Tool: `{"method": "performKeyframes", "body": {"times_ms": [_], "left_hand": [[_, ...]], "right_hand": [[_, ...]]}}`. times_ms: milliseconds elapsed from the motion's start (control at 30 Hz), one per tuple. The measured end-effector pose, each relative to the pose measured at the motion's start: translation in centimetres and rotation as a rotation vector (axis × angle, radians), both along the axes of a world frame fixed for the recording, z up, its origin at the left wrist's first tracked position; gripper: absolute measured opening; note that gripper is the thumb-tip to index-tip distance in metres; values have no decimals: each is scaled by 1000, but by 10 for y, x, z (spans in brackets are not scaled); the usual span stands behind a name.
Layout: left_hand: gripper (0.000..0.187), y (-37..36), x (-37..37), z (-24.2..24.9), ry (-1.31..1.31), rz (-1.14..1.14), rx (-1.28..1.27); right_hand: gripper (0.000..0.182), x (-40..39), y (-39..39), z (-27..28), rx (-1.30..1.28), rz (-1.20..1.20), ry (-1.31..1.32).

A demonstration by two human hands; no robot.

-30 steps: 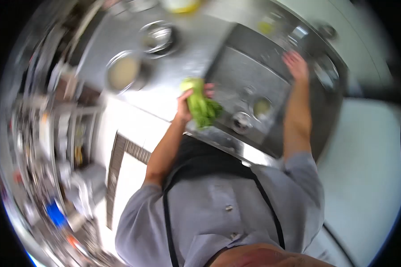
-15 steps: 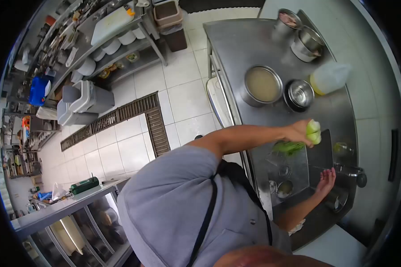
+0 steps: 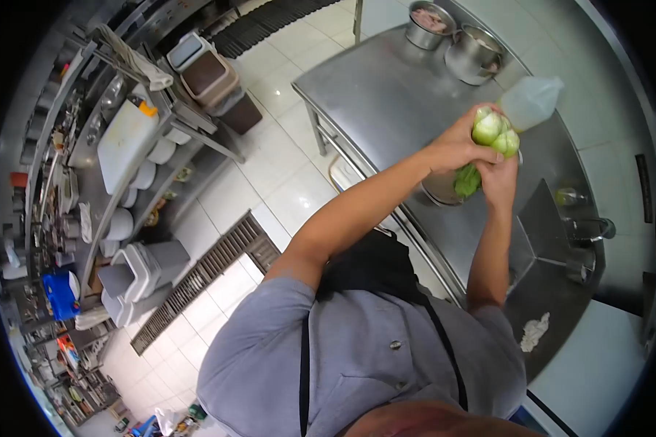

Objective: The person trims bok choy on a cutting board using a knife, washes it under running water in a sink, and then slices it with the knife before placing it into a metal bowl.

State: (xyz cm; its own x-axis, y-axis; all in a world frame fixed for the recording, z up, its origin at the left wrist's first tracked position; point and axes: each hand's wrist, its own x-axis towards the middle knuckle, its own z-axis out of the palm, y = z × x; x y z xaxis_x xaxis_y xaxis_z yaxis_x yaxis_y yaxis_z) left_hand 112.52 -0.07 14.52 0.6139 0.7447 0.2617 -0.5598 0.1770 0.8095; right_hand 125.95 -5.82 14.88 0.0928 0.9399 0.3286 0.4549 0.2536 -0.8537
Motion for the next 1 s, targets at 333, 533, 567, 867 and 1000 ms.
{"method": "performKeyframes", "body": {"times_ms": [333,533,567,867,1000], "left_hand": [[100,183,-278,-20,851,224,389],[70,157,-538,-150,572,654,-409],[68,150,-559,-166,496,711,-473],[57,391,-576,-198,712,169,-508],[58,551,-593,-190,928,49,-198]], "right_hand": [[70,-151,255,-6,49,20,377],[62,-143,364,-60,167,-207,490],[62,-137,379,-90,92,-349,393],[62,-176,418,-143,2,-901,321],[48,-173,416,-148,-275,-908,152]]}}
